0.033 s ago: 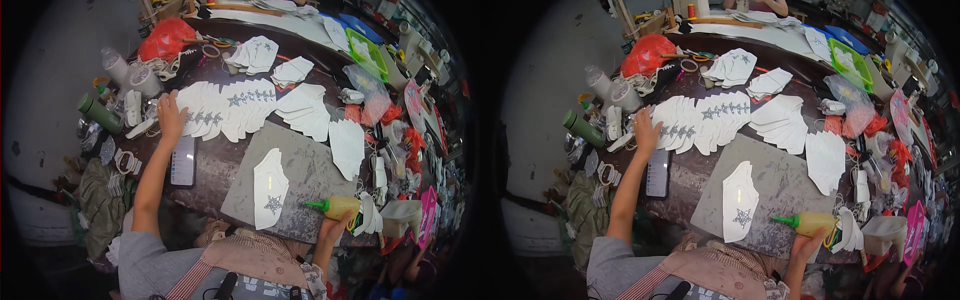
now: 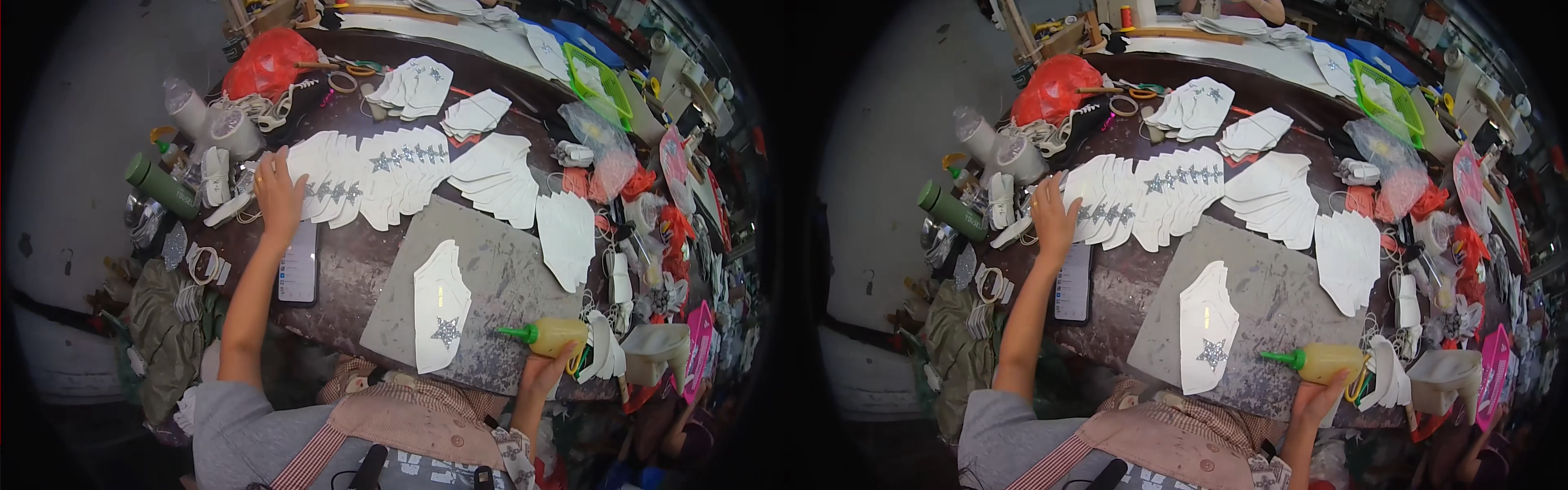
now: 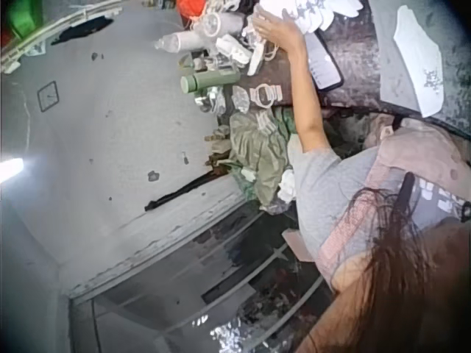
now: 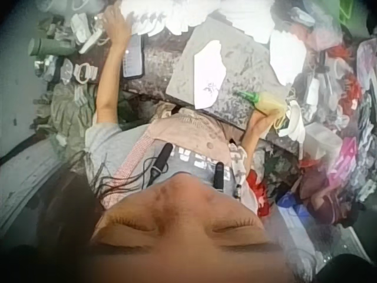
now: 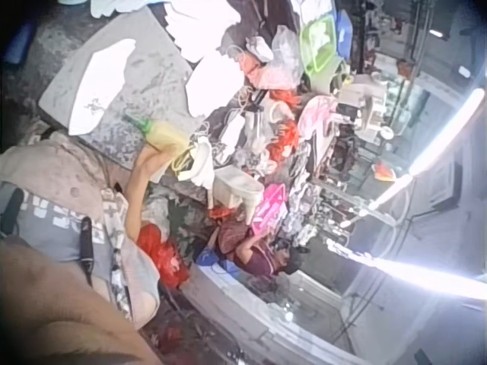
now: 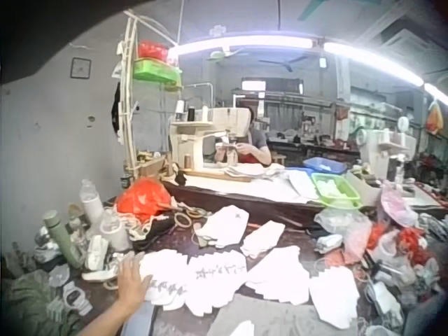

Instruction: The person applies glue from a squeeze bottle onto star-shaped embellishments on white fabric pieces. They then pick up and fold smaller white fabric strips, placing them into a pile. The person continues to handle and fold various white fabric components on a cluttered workbench.

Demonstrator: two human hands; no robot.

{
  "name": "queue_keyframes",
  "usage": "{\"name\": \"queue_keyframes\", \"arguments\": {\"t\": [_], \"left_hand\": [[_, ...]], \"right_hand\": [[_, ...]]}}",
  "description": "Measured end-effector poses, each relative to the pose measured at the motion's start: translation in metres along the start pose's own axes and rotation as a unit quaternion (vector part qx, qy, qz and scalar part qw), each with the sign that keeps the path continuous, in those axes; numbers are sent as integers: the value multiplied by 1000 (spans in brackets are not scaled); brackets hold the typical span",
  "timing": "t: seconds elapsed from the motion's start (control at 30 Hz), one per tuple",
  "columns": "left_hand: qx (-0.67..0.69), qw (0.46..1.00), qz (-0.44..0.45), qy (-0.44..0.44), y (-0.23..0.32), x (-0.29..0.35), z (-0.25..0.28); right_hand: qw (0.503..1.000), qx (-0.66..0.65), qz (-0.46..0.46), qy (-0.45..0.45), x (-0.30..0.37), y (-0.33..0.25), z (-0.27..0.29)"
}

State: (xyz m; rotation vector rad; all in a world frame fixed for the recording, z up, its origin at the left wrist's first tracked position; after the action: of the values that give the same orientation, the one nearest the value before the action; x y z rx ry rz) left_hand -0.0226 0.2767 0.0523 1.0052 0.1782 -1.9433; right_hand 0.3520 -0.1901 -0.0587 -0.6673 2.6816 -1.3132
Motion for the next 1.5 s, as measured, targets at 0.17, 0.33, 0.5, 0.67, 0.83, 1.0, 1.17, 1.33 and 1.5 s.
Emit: {"name": "queue_keyframes", "arguments": {"t": [0.17,0.33,0.5,0.67,0.83,1.0,1.17,1.33,1.5], "left_hand": [[131,920,40,-367,175,104,10],[119,930,-7,-347,234,152,10],[220,917,-28,-332,234,155,9],[155,943,-41,-292,230,153,12],[142,937,-10,-318,225,154,7],[160,928,8,-337,225,144,4],[167,929,9,-329,224,145,3],[190,936,-4,-298,230,146,11],[235,935,-31,-264,237,154,18]], "right_hand": [[1000,5,13,-5,-8,5,9],[1000,-15,-17,-15,0,3,-12],[993,107,-21,-42,0,-1,-47],[990,125,-56,-42,-20,15,-68],[985,158,-66,-39,-27,20,-78],[982,182,-42,-34,-26,17,-77],[974,204,-85,-57,-2,18,-74],[974,199,-91,-56,1,17,-71],[977,186,-94,-53,3,17,-71]]}}
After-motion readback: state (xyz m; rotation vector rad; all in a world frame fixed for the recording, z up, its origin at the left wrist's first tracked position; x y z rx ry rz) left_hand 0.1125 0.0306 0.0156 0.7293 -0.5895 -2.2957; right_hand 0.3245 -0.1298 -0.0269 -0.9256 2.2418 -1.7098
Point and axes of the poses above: each hand's wrist, its own x-axis away from the middle knuckle, its own z-axis out of the back of the hand, y = z × x, the point moved 9 cm from there along -x, towards the middle knuckle, and after that the axes turned 1 degree about x, right-handed, at the moved point
